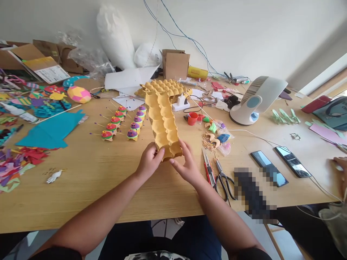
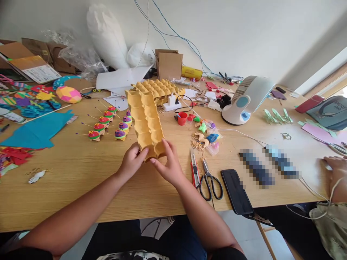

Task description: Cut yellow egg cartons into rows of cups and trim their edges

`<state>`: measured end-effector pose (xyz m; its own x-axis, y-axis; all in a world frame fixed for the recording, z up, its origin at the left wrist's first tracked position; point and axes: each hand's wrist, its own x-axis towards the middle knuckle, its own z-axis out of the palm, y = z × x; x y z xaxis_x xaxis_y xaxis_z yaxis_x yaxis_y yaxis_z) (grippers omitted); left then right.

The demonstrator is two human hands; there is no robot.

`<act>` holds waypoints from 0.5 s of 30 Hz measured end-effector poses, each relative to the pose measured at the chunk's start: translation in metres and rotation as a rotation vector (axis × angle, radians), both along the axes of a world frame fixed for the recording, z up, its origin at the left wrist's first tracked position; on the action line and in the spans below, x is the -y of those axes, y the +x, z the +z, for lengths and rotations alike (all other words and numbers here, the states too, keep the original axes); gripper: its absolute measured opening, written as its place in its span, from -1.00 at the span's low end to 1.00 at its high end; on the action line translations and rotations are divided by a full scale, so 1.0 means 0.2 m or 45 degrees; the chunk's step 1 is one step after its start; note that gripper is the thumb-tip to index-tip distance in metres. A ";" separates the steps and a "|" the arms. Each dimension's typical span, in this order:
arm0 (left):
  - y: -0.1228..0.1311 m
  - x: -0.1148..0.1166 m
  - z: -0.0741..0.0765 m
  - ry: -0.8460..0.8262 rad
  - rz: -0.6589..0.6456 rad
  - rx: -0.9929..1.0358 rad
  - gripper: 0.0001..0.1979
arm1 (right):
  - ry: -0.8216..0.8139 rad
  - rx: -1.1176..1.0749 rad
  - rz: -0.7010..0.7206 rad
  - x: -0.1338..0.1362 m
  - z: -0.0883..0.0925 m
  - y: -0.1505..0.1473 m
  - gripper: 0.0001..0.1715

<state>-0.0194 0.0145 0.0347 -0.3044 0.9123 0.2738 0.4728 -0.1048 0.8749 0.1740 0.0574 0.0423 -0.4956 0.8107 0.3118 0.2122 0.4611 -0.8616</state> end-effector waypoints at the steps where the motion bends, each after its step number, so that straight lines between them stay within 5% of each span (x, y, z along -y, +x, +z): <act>1: 0.01 0.01 0.01 0.050 -0.013 -0.107 -0.78 | -0.017 -0.002 0.021 0.00 0.00 0.00 0.00; 6: 0.06 0.07 0.05 0.240 -0.215 -0.431 -0.77 | -0.440 -0.190 0.183 0.00 -0.01 -0.04 0.17; 9: 0.06 0.10 0.04 0.383 -0.361 -0.537 -0.67 | -0.715 -0.423 0.228 0.00 -0.02 -0.05 -0.06; 12: 0.05 0.12 0.03 0.459 -0.435 -0.423 -0.66 | -0.857 -0.594 0.107 0.00 0.00 -0.03 -0.28; 15: 0.02 0.10 0.01 0.450 -0.272 -0.134 -0.69 | -1.016 -0.643 0.119 -0.01 0.04 0.00 -0.35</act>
<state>-0.0150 -0.0053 0.0365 -0.0725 0.7962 0.6007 0.4925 -0.4952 0.7157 0.1737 0.0592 0.0507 -0.5275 0.8407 -0.1221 -0.2795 -0.3074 -0.9096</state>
